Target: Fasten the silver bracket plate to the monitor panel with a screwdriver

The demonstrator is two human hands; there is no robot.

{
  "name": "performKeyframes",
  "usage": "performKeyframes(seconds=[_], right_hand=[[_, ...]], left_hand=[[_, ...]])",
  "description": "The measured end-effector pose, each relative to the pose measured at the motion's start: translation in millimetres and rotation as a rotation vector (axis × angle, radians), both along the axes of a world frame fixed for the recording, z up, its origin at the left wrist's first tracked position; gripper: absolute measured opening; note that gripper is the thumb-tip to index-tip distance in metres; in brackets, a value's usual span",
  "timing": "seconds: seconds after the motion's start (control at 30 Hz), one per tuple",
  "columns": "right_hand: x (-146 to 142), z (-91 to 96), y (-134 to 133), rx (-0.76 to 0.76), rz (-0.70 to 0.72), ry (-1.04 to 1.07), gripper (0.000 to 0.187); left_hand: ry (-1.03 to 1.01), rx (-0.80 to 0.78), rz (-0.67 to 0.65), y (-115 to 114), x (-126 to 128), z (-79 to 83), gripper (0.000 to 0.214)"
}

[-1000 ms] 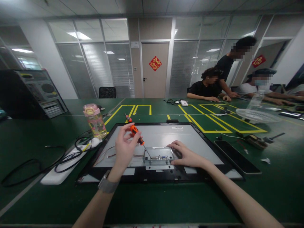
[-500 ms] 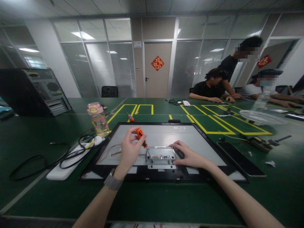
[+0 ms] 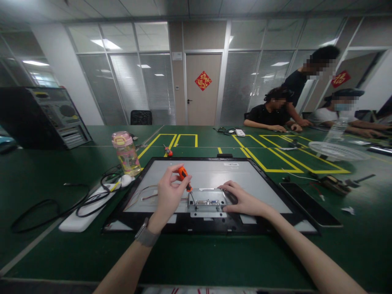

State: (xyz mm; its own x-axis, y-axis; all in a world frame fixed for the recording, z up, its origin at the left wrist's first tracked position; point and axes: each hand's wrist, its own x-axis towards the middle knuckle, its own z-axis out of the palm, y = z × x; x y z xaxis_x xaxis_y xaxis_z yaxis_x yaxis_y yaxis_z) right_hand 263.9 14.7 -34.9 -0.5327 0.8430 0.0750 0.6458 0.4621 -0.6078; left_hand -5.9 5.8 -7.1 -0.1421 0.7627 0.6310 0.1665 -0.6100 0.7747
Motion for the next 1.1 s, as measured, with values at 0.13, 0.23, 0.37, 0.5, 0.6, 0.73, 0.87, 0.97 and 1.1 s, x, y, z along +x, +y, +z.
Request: performKeyframes(seconds=[0.13,0.23,0.37,0.5,0.6,0.73,0.87,0.97,1.1], right_hand=[[0.1,0.1,0.3,-0.002,0.002,0.002,0.066],[-0.4,1.9,-0.8,-0.015,0.0,0.001,0.066],[-1.2,3.8,-2.6,-0.026,-0.006,0.001,0.065],[-0.9,4.3,-3.2,-0.022,-0.003,0.001,0.066],[-0.5,4.4,-2.9,-0.018,0.001,-0.002,0.066],[-0.7,4.1,-2.2,-0.016,0.002,-0.011,0.066],[-0.6,2.5,-0.8,-0.009,0.005,-0.003,0.066],[-0.1,1.8,0.0,-0.019,0.008,0.003,0.068],[0.1,3.4,-1.2,-0.019,0.005,0.004,0.067]], left_hand=[[0.043,0.006,-0.103,-4.2,-0.1,0.4,0.033],[0.007,-0.013,-0.241,-6.9,-0.1,0.9,0.026],[0.004,0.072,-0.19,-6.6,-0.2,2.8,0.016],[0.039,0.123,-0.075,-6.3,-1.4,8.9,0.011],[0.001,0.017,-0.137,-8.7,-2.1,14.0,0.018],[-0.026,-0.006,-0.165,-11.5,-1.6,17.6,0.022],[0.036,0.093,-0.094,-10.8,-1.3,18.6,0.014],[0.053,0.103,-0.067,-10.0,-1.9,19.5,0.013],[0.012,0.023,-0.153,-10.8,-2.1,22.1,0.022]])
